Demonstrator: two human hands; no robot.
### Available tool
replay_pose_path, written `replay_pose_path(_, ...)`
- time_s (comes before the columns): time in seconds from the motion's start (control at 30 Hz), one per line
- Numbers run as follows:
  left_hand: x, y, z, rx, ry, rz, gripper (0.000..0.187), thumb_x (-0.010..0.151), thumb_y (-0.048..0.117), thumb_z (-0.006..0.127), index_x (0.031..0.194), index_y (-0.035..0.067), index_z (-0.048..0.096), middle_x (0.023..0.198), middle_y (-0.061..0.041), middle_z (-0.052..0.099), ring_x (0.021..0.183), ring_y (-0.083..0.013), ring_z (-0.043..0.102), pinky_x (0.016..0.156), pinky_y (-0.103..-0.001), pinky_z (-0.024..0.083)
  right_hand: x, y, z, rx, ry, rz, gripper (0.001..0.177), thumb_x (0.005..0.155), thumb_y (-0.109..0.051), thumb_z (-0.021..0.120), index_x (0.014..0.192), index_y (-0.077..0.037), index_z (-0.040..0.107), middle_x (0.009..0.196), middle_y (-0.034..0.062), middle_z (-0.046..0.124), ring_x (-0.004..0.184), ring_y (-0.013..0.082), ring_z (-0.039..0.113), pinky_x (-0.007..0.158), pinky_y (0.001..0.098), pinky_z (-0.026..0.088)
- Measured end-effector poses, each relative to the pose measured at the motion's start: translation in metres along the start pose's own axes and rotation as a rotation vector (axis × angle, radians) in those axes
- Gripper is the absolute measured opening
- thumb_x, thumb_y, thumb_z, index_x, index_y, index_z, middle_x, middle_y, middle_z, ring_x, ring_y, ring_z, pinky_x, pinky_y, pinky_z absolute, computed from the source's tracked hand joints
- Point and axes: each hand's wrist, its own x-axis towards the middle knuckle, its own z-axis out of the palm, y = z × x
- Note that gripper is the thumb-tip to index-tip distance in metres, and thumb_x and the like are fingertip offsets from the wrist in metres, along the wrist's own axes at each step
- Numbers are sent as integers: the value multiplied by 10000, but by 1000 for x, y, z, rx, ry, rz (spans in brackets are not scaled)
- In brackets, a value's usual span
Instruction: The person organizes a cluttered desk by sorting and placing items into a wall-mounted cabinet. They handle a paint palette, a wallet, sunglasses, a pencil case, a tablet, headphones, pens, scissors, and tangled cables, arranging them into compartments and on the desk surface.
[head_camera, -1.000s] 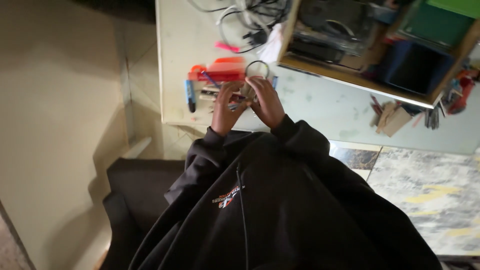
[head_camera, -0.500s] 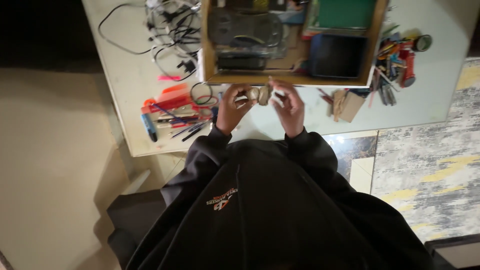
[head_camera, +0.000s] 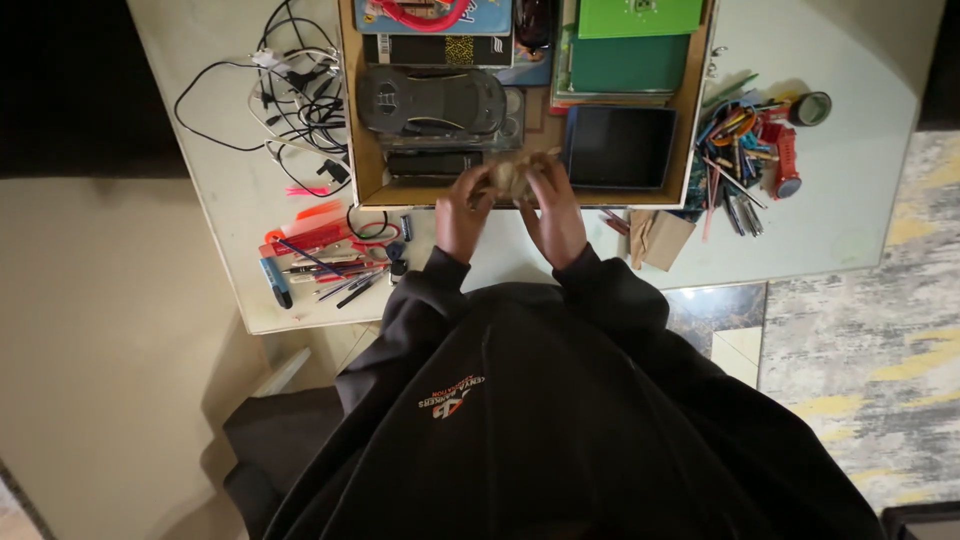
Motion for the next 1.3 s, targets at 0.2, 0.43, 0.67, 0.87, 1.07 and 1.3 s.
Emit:
replay_pose_path(0.2, 20, -20, -13, 504, -35, 290, 286, 965, 76, 719, 1241, 151, 709, 1195, -79, 748, 1088, -282, 727, 911, -406, 603, 24, 38, 28, -288, -97, 1, 450, 919, 1, 694, 1363, -36, 627, 1385, 223, 533, 1072, 465, 703, 851, 472, 633)
replay_pose_path(0.43, 18, -46, -12, 828, -133, 521, 310, 879, 30, 720, 1161, 158, 738, 1204, -18, 716, 1218, -243, 617, 962, -392, 525, 19, 46, 31, -266, -50, -186, 229, 1000, -34, 569, 1141, 3, 746, 1252, 222, 684, 1073, 444, 671, 912, 454, 546)
replay_pose_path(0.67, 14, -32, 0, 970, -155, 468, 298, 1003, 381, 591, 1201, 190, 707, 1167, 32, 715, 1330, -258, 488, 1006, -496, 371, 25, 50, 36, -291, -370, -3, 224, 1008, -191, 595, 1144, -140, 765, 1215, 76, 742, 1117, 347, 701, 941, 443, 560)
replay_pose_path(0.87, 1, -26, 0, 896, 9, 508, 295, 921, 319, 717, 1166, 157, 733, 1217, -13, 722, 1399, -315, 451, 977, -477, 439, 49, 20, 37, -678, -484, -47, 246, 941, -29, 559, 884, -33, 799, 799, 191, 774, 782, 375, 771, 697, 479, 609)
replay_pose_path(1.07, -59, -69, -62, 619, 384, 588, 310, 970, 184, 544, 1177, 183, 775, 1292, -62, 708, 1259, -379, 604, 1013, -451, 507, 29, 75, 35, -386, -11, -279, 150, 1025, -42, 651, 1089, -127, 757, 945, 104, 746, 914, 361, 739, 816, 451, 591)
replay_pose_path(1.3, -139, -26, -222, 313, 678, 24, 282, 678, -311, 671, 925, -221, 569, 937, -388, 550, 846, -647, 613, 618, -608, 614, 22, -37, 116, 63, 105, -497, 250, 1068, -45, 551, 1156, 13, 777, 871, 57, 768, 767, 221, 709, 687, 333, 607)
